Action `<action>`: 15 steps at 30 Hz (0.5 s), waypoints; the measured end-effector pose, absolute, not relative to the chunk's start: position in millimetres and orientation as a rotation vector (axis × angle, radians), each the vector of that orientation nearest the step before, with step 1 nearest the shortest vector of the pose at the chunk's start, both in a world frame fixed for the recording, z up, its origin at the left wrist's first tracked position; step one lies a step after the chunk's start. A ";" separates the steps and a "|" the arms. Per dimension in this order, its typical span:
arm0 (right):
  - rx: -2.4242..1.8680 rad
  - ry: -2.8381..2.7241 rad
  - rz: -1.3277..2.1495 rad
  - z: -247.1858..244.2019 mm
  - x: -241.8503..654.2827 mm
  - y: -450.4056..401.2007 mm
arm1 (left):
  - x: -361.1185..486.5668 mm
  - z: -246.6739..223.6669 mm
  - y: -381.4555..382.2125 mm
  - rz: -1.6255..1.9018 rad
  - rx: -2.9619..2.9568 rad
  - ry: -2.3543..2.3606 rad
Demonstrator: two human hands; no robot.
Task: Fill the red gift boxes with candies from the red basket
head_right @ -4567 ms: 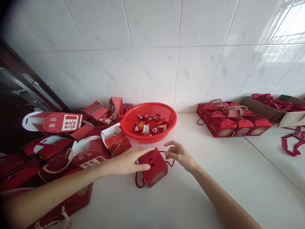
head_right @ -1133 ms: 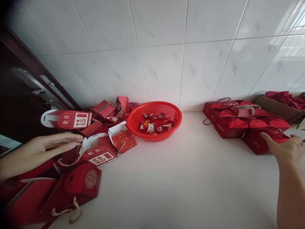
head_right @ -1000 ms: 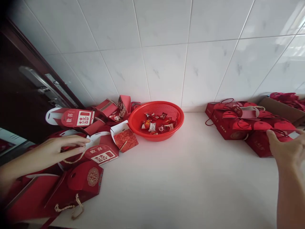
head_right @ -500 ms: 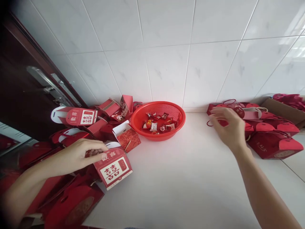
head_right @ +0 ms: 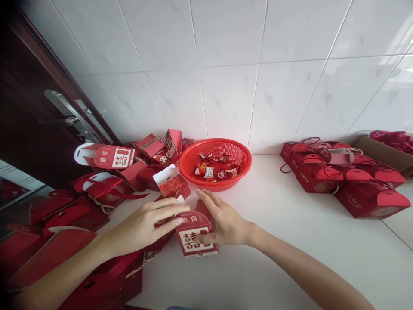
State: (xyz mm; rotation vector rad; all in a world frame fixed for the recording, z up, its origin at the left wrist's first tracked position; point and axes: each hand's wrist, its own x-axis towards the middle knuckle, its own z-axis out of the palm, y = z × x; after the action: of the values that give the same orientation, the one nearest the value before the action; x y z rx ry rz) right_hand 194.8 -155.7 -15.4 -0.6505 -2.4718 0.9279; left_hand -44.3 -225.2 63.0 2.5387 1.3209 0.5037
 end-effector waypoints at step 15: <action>-0.771 -2.258 0.737 -29.3 220.3 -148.5 | -107.5 31.9 -266.5 0.045 2.188 1.966</action>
State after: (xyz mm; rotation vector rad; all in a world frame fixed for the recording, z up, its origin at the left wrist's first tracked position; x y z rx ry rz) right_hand 220.3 -148.5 -29.3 -0.7707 -2.2576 0.7371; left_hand -107.5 -266.5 31.9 2.1881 1.9656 0.0447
